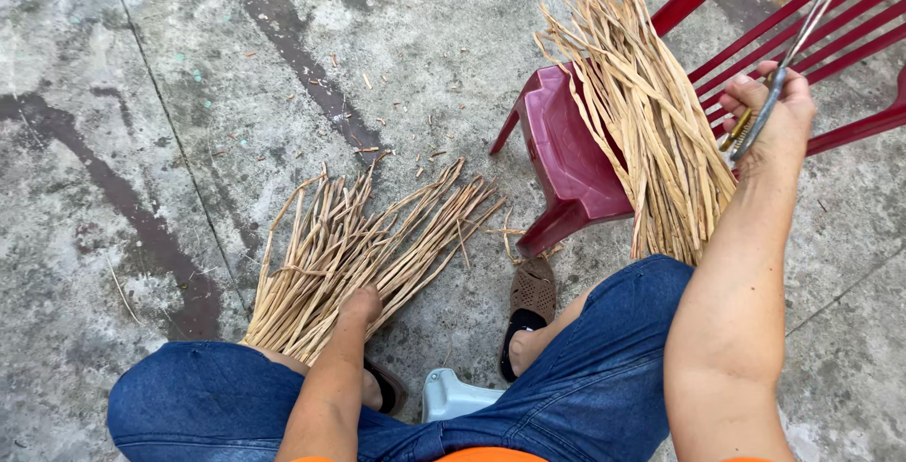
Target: The person sits on a small stool and uses shears to cut long, thin, dried sticks into shorter segments. They pick up individual sticks, cut them, and place the cut pieces onto a pile on the floor.
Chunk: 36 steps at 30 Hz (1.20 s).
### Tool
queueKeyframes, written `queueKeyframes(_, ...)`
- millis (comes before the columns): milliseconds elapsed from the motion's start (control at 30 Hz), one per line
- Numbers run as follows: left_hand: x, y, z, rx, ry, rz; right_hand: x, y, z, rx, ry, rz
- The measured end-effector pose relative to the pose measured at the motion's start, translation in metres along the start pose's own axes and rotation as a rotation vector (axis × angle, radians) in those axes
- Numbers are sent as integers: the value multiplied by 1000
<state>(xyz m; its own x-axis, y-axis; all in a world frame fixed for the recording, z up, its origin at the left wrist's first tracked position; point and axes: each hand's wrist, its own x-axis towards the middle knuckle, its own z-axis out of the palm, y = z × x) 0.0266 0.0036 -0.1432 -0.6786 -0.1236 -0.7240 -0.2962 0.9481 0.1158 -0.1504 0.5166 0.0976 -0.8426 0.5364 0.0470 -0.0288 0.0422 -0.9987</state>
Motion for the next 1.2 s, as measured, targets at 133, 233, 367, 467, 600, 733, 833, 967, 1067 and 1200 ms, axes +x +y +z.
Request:
queueKeyframes(133,-19,3,18,136,-35,24,-4,1,-1,51,-45,-18)
queueKeyframes(233,-28,4,28,208,20,37,-5,4,-4,61,-90,-32)
queueKeyframes(367,-34,2,29,223,18,-28,-5,8,-6,26,-109,-45)
queueKeyframes(467,-36,2,27,269,74,23,-6,7,-6,16,-114,-45)
queueKeyframes(600,-37,5,26,353,72,16,-10,4,-2,13,-115,-45)
queueKeyframes(733,-39,4,23,336,5,12,-15,-1,5,-42,-75,-23)
queueKeyframes(833,-39,4,19,312,-35,-4,-17,-3,11,-62,-70,-35)
queueKeyframes(967,-37,2,11,238,-64,36,-13,-3,17,-1,-126,-52)
queueKeyframes(1067,-33,0,-1,110,75,84,-12,-1,24,23,-180,-74)
queueKeyframes(1200,-32,-1,-28,-125,-62,-61,-13,1,32,24,-213,-73)
